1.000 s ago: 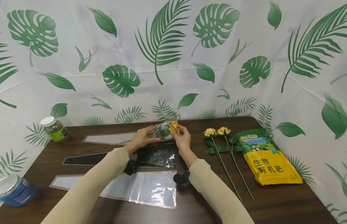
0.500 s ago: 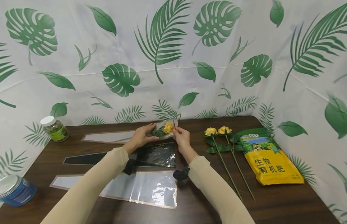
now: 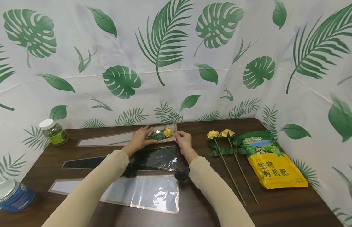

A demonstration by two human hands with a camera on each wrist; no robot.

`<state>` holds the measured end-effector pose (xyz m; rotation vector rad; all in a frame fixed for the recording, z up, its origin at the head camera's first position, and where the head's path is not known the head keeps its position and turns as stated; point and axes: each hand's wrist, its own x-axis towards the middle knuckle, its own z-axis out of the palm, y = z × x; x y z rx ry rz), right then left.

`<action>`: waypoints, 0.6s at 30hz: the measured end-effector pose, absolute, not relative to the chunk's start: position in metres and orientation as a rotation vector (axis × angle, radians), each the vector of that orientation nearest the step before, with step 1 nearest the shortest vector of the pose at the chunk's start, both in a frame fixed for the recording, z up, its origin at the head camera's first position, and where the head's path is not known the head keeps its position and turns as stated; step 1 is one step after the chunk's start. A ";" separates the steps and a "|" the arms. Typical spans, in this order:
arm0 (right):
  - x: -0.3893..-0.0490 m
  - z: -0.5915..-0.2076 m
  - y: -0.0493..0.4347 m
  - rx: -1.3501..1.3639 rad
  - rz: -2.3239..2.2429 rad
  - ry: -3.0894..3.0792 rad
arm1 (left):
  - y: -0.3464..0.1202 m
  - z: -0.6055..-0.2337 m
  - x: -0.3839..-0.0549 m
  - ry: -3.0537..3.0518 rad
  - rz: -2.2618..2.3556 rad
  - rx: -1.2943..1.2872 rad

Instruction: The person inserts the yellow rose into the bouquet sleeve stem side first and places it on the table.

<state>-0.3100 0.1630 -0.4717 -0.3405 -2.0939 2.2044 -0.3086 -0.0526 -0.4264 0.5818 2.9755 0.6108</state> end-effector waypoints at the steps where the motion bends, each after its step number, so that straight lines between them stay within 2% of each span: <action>1: -0.301 -0.459 0.158 -0.387 2.177 -2.118 | -0.054 -0.427 -0.308 2.979 0.586 0.572; 5: -0.286 -0.440 0.153 -0.385 2.100 -2.150 | -0.058 -0.428 -0.308 2.965 0.529 0.537; 12: -0.278 -0.434 0.152 -0.220 1.719 -2.322 | -0.057 -0.427 -0.307 2.921 0.513 0.462; 18: -0.274 -0.435 0.159 -0.389 1.881 -2.366 | -0.058 -0.427 -0.308 2.862 0.479 0.427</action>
